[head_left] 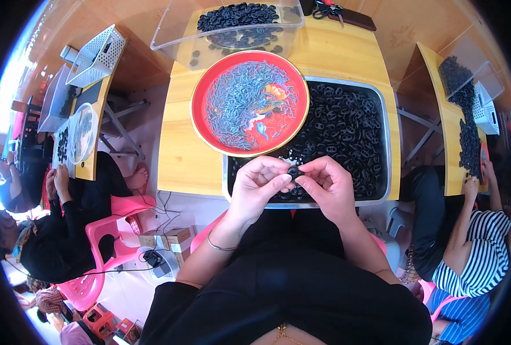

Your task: The person sorts small black rubber loops and plastic components by hand at a workshop table, placing them into different containers and trays.

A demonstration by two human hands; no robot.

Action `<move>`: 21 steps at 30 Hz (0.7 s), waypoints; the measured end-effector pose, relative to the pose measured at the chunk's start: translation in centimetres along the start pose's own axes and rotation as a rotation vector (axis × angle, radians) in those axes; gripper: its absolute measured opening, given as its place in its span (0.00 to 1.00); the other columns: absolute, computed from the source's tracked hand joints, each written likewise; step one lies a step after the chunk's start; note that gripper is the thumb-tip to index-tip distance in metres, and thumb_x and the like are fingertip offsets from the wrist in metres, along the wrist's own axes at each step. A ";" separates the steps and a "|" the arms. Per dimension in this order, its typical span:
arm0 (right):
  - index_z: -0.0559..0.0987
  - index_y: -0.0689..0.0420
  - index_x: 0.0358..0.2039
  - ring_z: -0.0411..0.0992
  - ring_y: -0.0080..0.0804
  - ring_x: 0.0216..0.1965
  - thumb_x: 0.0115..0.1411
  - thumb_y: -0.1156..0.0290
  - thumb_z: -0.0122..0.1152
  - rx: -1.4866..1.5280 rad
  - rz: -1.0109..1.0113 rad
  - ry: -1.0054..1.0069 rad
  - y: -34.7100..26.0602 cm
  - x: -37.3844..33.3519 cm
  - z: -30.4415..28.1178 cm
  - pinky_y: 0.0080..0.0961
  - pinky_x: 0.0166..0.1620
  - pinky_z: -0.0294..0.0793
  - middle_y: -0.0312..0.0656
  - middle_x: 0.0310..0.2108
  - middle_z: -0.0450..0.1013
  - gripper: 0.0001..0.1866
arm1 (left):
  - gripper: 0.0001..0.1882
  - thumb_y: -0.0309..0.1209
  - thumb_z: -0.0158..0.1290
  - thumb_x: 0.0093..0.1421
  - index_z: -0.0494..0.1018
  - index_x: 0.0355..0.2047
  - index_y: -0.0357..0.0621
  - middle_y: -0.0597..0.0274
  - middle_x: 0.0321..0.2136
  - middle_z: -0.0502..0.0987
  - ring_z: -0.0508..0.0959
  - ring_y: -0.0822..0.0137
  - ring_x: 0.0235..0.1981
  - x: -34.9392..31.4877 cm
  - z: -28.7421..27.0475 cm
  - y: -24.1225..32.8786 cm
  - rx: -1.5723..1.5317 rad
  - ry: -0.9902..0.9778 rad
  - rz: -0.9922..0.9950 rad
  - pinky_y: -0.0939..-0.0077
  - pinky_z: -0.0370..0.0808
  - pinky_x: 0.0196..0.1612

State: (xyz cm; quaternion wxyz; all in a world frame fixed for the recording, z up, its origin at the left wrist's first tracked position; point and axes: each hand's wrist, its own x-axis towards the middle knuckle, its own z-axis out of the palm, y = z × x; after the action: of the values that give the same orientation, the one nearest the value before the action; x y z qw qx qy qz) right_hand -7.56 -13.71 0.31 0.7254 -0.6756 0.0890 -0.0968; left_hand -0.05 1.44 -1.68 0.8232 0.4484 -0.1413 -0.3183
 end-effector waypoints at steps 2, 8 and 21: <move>0.72 0.62 0.35 0.69 0.16 0.31 0.52 0.83 0.59 -0.026 -0.012 0.021 0.2 -0.1 0.1 0.12 0.36 0.70 0.35 0.30 0.70 0.09 | 0.08 0.18 0.51 0.56 0.69 0.38 0.34 0.58 0.32 0.76 0.77 0.72 0.31 -0.1 0.3 -0.1 0.020 0.027 0.014 0.82 0.76 0.35; 0.72 0.61 0.34 0.69 0.15 0.30 0.53 0.83 0.58 0.057 -0.019 0.061 0.4 -0.1 0.4 0.12 0.35 0.70 0.35 0.29 0.70 0.08 | 0.08 0.18 0.51 0.56 0.69 0.38 0.34 0.58 0.31 0.76 0.78 0.72 0.31 -0.2 0.6 -0.2 0.046 0.053 0.046 0.82 0.76 0.35; 0.73 0.60 0.31 0.69 0.13 0.28 0.52 0.82 0.60 0.048 0.057 0.011 0.2 0.1 0.1 0.10 0.32 0.69 0.34 0.27 0.71 0.07 | 0.08 0.18 0.51 0.56 0.71 0.38 0.34 0.58 0.30 0.77 0.77 0.74 0.30 -0.1 -0.2 -0.2 -0.003 0.005 -0.031 0.83 0.75 0.34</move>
State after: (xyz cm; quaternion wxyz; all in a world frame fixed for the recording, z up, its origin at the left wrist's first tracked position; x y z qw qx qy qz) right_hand -7.39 -13.63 0.13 0.7432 -0.6548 0.1101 -0.0819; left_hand -0.12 1.54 -1.99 0.8193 0.4500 -0.1317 -0.3299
